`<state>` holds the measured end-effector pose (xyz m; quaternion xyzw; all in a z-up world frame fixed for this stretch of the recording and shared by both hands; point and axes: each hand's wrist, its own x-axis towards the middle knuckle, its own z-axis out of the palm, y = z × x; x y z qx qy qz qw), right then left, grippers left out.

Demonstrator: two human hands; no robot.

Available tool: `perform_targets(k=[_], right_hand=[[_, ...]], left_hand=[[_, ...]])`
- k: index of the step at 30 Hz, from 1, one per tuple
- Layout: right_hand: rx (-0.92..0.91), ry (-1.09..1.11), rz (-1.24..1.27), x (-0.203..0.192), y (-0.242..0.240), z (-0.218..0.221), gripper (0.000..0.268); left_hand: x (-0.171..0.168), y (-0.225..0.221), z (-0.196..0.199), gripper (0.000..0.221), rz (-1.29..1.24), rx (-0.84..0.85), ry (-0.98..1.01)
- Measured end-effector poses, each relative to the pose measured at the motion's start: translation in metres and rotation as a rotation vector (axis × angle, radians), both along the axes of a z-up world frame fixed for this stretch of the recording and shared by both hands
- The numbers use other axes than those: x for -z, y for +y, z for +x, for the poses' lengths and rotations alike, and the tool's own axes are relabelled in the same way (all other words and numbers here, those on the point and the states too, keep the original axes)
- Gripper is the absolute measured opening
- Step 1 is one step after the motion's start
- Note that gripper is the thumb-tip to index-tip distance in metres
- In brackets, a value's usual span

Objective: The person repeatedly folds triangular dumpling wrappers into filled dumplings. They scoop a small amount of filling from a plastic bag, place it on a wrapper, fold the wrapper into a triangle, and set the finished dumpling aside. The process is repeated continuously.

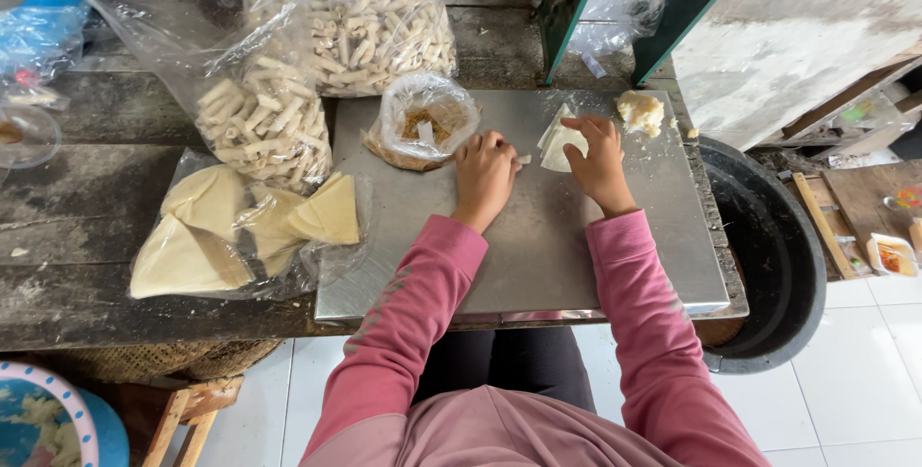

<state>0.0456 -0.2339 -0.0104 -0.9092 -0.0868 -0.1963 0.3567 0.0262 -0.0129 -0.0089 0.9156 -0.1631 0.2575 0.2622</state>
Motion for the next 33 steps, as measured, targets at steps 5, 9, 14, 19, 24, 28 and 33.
perform_targets(k=[5,9,14,19,24,28,33], right_hand=[[0.041,-0.022,-0.037,0.005,-0.006,-0.001,0.035],[0.086,-0.017,-0.119,0.007,-0.005,-0.003,0.033],[0.058,-0.018,-0.117,-0.004,-0.007,-0.005,0.029],[-0.011,0.055,-0.077,-0.016,-0.014,-0.012,0.023],[-0.031,0.092,-0.093,-0.020,-0.013,-0.012,0.018],[-0.044,0.044,-0.082,-0.020,-0.011,-0.013,0.018],[-0.045,0.059,-0.092,-0.016,-0.009,-0.009,0.018]], left_hand=[[-0.055,0.021,0.000,0.016,-0.008,-0.191,-0.160],[-0.143,0.129,0.013,0.012,0.059,-0.740,-0.609],[-0.217,0.237,0.024,0.014,0.355,-0.825,-0.793],[-0.173,0.142,0.003,0.009,-0.434,-0.410,-0.278],[-0.069,0.002,-0.007,0.008,0.113,0.184,-0.124],[-0.013,-0.031,0.009,0.013,0.129,0.196,-0.030],[0.020,-0.048,0.032,0.003,0.265,0.122,-0.068]])
